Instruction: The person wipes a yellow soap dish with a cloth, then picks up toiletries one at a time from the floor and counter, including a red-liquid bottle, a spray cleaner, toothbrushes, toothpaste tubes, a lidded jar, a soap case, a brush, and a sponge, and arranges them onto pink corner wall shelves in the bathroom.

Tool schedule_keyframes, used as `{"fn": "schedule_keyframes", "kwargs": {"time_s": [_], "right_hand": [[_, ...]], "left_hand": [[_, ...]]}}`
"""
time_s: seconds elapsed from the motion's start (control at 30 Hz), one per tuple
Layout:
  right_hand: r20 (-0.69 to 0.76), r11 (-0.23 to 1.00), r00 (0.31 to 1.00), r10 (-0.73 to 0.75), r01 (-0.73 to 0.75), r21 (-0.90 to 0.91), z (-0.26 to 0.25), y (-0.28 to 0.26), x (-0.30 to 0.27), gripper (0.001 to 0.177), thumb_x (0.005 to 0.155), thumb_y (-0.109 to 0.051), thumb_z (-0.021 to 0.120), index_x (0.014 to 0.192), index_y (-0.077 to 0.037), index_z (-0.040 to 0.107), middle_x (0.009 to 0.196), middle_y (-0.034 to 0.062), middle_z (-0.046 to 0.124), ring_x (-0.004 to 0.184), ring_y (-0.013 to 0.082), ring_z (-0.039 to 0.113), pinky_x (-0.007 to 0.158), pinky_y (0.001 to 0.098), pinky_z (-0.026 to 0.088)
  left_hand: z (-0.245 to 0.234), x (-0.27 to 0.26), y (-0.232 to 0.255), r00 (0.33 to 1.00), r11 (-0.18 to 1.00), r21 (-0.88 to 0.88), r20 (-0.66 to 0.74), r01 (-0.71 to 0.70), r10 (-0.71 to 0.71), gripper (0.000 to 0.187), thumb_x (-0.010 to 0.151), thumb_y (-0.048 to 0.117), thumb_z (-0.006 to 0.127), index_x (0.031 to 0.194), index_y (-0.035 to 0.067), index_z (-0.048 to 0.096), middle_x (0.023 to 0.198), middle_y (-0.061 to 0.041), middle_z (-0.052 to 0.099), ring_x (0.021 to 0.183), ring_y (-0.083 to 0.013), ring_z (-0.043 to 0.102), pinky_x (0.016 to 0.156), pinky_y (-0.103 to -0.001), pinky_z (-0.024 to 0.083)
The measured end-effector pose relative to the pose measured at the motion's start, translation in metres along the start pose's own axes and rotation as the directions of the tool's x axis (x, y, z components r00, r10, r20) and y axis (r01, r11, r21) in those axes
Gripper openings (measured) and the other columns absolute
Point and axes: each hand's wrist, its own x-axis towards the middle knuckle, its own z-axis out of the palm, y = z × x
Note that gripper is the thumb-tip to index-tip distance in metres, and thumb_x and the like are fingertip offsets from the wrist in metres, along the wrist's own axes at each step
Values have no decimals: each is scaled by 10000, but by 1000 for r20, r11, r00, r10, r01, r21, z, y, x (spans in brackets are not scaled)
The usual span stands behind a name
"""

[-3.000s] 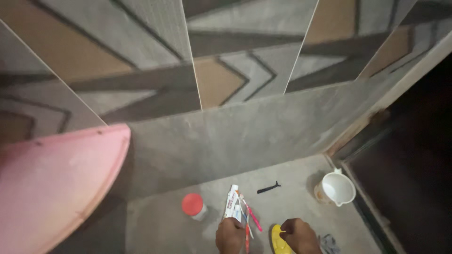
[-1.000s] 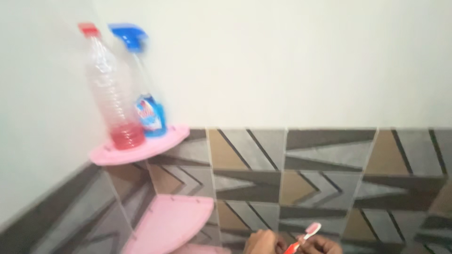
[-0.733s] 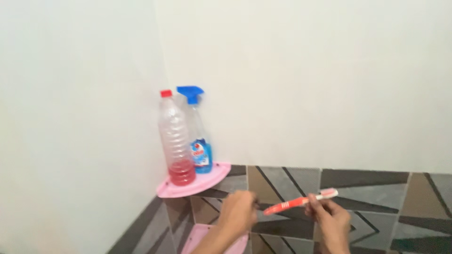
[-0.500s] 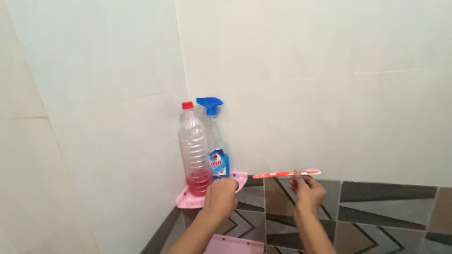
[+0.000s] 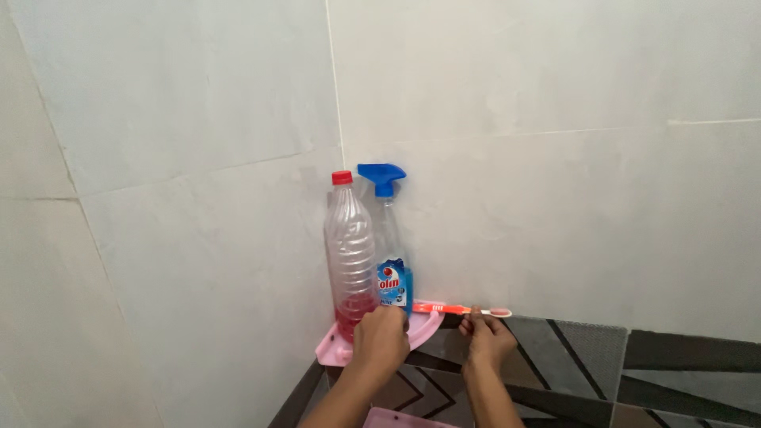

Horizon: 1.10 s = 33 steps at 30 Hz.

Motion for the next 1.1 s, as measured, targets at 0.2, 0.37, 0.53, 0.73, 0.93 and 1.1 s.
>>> {"fn": "schedule_keyframes", "kwargs": {"time_s": [0.2,0.37,0.53,0.73,0.93,1.1], "right_hand": [[-12,997,998,65,-64,34,2,12,4,157,943,-101,733,914,45,682,843,134,705,691,176,688,623,288,597],[-22,993,993,114,-113,45,9,26,5,152,931,-106,738,905,33,683,830,123,720,680,175,692,621,290,599],[-46,990,990,136,-134,54,13,37,5,145,918,-96,758,884,25,686,794,112,701,637,167,659,577,292,561],[-37,985,986,163,-161,59,18,44,6,158,903,-85,772,860,32,674,757,107,695,586,153,622,539,289,528],[38,986,987,157,-159,48,24,57,7,185,921,-124,763,849,32,693,732,89,677,557,131,574,487,275,444],[25,983,982,185,-186,5,19,61,8,233,909,-166,798,864,27,675,738,83,682,560,128,580,502,269,461]], "left_hand": [[0,5,-1,999,999,5,24,-32,31,143,744,11,686,861,45,762,920,-222,712,899,-425,696,814,-539,530],[9,10,1,997,997,-2,-2,-83,83,117,741,-3,670,825,40,740,903,-219,707,878,-433,691,791,-545,530],[19,14,1,997,997,3,3,-81,81,62,771,-1,649,760,31,701,863,-219,702,877,-431,687,776,-560,519],[23,14,0,994,995,-2,-35,-105,104,66,771,16,633,734,34,685,841,-230,691,848,-446,677,754,-578,508],[22,3,8,982,990,-70,-155,-123,111,343,891,264,692,659,13,665,746,-254,660,766,-471,661,702,-587,498],[19,-1,13,987,989,-86,-122,-118,107,434,954,323,672,651,13,660,725,-250,648,740,-470,660,671,-582,493]]}}
